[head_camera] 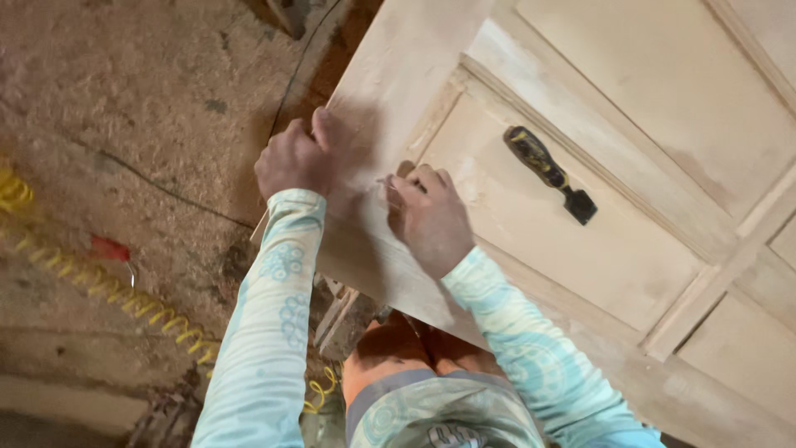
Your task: The person uses a scraper to remove material from the grooves and edges of a wooden door panel. They alternate between scraping and wiping the surface with their hand to clear away debris.
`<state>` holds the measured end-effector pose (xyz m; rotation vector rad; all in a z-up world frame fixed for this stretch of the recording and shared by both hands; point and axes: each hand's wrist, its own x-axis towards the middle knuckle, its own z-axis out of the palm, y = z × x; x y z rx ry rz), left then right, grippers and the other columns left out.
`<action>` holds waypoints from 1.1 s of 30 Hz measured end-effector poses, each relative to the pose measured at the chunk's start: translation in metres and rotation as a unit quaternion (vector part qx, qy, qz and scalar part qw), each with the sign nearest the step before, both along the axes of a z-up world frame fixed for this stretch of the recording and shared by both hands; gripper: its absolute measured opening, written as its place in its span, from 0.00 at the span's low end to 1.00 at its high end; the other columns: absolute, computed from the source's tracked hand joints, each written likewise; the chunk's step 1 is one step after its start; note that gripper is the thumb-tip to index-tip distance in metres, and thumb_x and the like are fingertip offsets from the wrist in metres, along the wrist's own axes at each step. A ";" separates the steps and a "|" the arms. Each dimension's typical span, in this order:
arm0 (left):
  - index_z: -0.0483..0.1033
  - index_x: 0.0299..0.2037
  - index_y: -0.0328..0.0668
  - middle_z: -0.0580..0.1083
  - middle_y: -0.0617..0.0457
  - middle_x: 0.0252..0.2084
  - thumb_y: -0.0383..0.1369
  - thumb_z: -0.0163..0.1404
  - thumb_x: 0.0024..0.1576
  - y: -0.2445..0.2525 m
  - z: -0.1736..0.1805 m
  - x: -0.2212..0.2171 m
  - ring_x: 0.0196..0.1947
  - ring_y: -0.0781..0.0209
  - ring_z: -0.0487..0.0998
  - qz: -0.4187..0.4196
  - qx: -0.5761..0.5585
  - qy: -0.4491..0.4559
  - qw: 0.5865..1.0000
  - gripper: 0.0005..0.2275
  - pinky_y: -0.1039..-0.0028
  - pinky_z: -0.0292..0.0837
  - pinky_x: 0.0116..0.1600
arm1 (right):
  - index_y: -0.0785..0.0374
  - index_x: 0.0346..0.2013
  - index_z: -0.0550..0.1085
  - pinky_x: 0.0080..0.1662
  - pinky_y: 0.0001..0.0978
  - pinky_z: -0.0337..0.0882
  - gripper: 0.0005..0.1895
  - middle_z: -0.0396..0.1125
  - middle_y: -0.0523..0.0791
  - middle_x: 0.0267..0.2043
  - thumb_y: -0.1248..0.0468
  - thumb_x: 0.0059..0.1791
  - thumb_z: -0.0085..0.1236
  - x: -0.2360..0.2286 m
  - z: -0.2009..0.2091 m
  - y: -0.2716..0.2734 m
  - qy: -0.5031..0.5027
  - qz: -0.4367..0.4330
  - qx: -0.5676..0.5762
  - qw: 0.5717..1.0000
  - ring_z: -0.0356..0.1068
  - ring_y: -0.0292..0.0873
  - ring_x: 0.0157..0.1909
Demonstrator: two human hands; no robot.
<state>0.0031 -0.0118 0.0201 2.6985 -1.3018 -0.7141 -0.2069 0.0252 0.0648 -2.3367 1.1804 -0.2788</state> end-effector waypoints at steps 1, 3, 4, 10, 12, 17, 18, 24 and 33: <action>0.81 0.43 0.42 0.79 0.35 0.39 0.57 0.34 0.64 -0.003 0.002 0.000 0.42 0.31 0.79 0.002 -0.005 -0.008 1.000 0.28 0.45 0.73 0.49 | 0.65 0.48 0.76 0.55 0.50 0.67 0.21 0.66 0.52 0.49 0.67 0.40 0.59 0.001 -0.003 0.001 -0.029 -0.014 -0.055 0.998 0.66 0.57 0.52; 0.81 0.44 0.42 0.79 0.34 0.40 0.58 0.34 0.63 -0.006 0.006 -0.001 0.43 0.30 0.79 0.008 0.003 -0.013 1.000 0.29 0.44 0.72 0.50 | 0.68 0.50 0.76 0.58 0.47 0.66 0.20 0.67 0.52 0.51 0.71 0.43 0.58 0.002 -0.009 0.015 -0.043 -0.035 -0.046 0.997 0.65 0.56 0.53; 0.81 0.43 0.42 0.79 0.35 0.41 0.58 0.34 0.64 -0.006 0.008 -0.002 0.44 0.30 0.79 0.012 0.017 -0.011 1.000 0.29 0.44 0.72 0.51 | 0.69 0.51 0.76 0.59 0.45 0.65 0.20 0.68 0.52 0.52 0.72 0.44 0.57 -0.003 -0.012 0.024 -0.050 -0.045 -0.041 0.997 0.65 0.56 0.54; 0.82 0.42 0.43 0.79 0.34 0.40 0.58 0.31 0.65 -0.006 0.014 -0.004 0.43 0.31 0.79 -0.018 0.040 -0.026 0.999 0.30 0.45 0.73 0.50 | 0.66 0.42 0.78 0.60 0.44 0.69 0.13 0.72 0.49 0.48 0.77 0.43 0.60 -0.107 -0.007 0.091 -0.069 -0.110 -0.101 0.986 0.70 0.52 0.55; 0.83 0.40 0.43 0.80 0.36 0.39 0.58 0.30 0.66 -0.011 0.009 -0.003 0.41 0.34 0.81 -0.013 0.056 -0.027 0.998 0.31 0.46 0.74 0.48 | 0.68 0.43 0.78 0.62 0.45 0.68 0.14 0.72 0.51 0.50 0.77 0.43 0.59 -0.136 -0.004 0.096 -0.038 -0.165 -0.085 0.982 0.69 0.55 0.57; 0.84 0.38 0.40 0.79 0.38 0.33 0.56 0.29 0.71 -0.004 0.003 -0.002 0.31 0.43 0.82 -0.045 0.052 -0.057 0.996 0.33 0.52 0.78 0.39 | 0.67 0.57 0.70 0.69 0.60 0.57 0.25 0.66 0.54 0.61 0.66 0.45 0.58 -0.109 -0.021 0.127 -0.006 -0.185 -0.078 0.980 0.62 0.59 0.65; 0.83 0.39 0.39 0.79 0.38 0.30 0.55 0.31 0.71 -0.001 0.002 -0.002 0.30 0.43 0.82 0.001 0.043 -0.040 0.998 0.31 0.52 0.78 0.36 | 0.69 0.60 0.68 0.67 0.62 0.54 0.32 0.63 0.56 0.64 0.61 0.43 0.59 -0.104 -0.031 0.136 0.003 -0.164 -0.040 0.986 0.58 0.62 0.66; 0.85 0.38 0.33 0.79 0.37 0.30 0.44 0.35 0.75 0.010 -0.025 0.011 0.26 0.41 0.80 -0.124 -0.103 -0.108 0.981 0.27 0.52 0.76 0.33 | 0.67 0.64 0.67 0.71 0.59 0.52 0.33 0.59 0.55 0.69 0.49 0.51 0.57 -0.228 -0.063 0.190 0.131 -0.215 -0.020 0.968 0.56 0.56 0.72; 0.82 0.41 0.29 0.77 0.36 0.35 0.41 0.36 0.73 0.012 -0.054 0.009 0.33 0.42 0.78 -0.107 -0.060 -0.112 0.986 0.24 0.54 0.74 0.40 | 0.65 0.56 0.71 0.71 0.50 0.62 0.30 0.68 0.52 0.60 0.43 0.52 0.51 -0.245 -0.074 0.218 0.022 -0.419 0.026 0.907 0.65 0.54 0.67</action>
